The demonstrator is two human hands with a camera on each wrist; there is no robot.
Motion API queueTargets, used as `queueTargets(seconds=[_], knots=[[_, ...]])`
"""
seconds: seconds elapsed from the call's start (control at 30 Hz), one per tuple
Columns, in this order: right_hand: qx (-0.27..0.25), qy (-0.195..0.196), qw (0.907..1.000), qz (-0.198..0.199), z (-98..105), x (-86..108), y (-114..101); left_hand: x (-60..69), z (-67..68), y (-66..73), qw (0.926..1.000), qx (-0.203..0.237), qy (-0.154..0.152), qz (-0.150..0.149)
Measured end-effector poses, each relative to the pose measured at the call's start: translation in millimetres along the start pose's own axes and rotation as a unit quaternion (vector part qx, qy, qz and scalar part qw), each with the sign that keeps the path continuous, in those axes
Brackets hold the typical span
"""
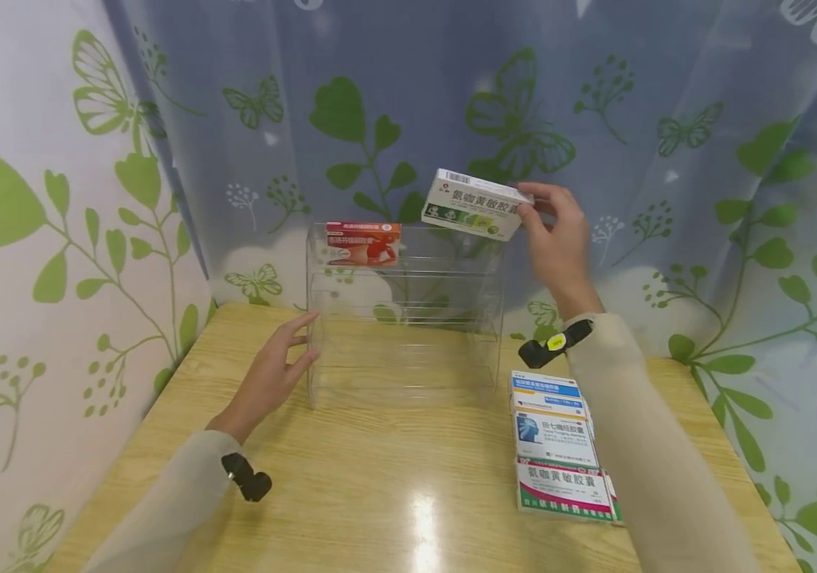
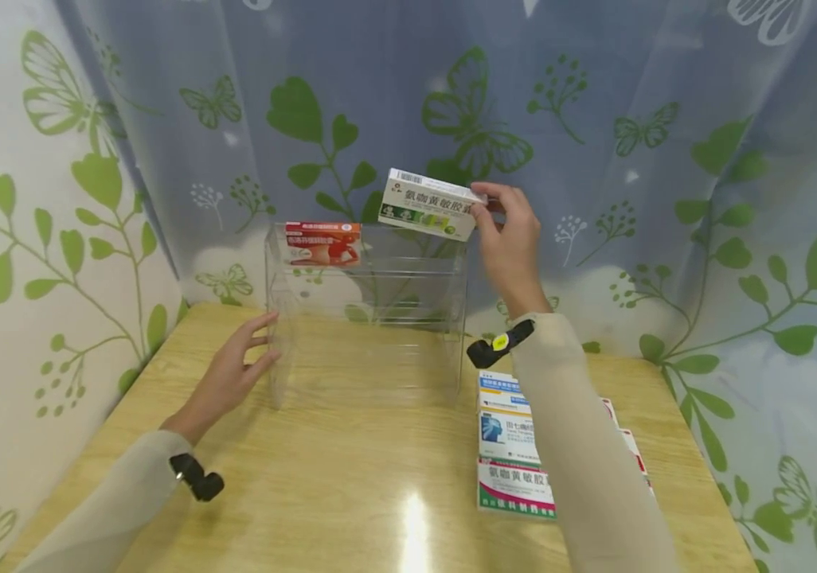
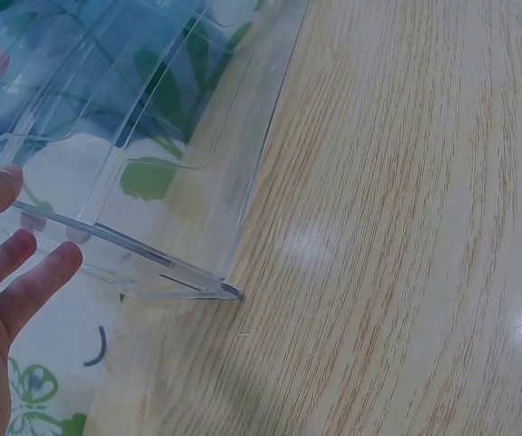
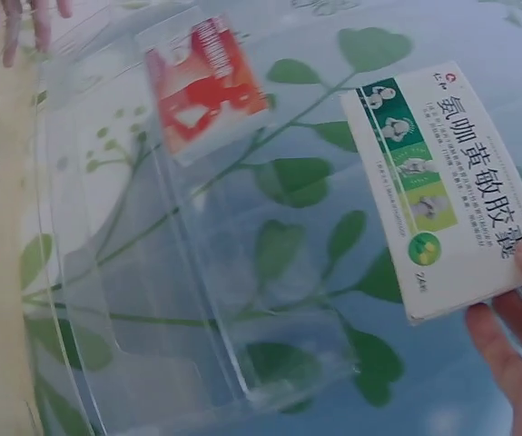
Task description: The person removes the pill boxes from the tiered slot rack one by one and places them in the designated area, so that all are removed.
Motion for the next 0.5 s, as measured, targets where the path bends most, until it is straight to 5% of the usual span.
queueTargets(seconds=[0.23,0.5], knots=[[0.028,-0.035,0.999,-0.003,38,30.2,15,-0.6,-0.4,-1.4,1.0,0.002,-0.004,0.003],[0.083,-0.056,0.995,-0.005,90,86.1,55,-0.4,-0.9,-0.8,1.0,-0.002,0.0,-0.001]])
Point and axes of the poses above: each hand's wrist, its own x-axis away from the middle knuckle, its own z-axis out of the back of the hand, y = z × x, the point moved 10 cm from there along -x, towards the middle knuckle, and after that the axes turned 11 degrees about x, right-handed, at the moved point
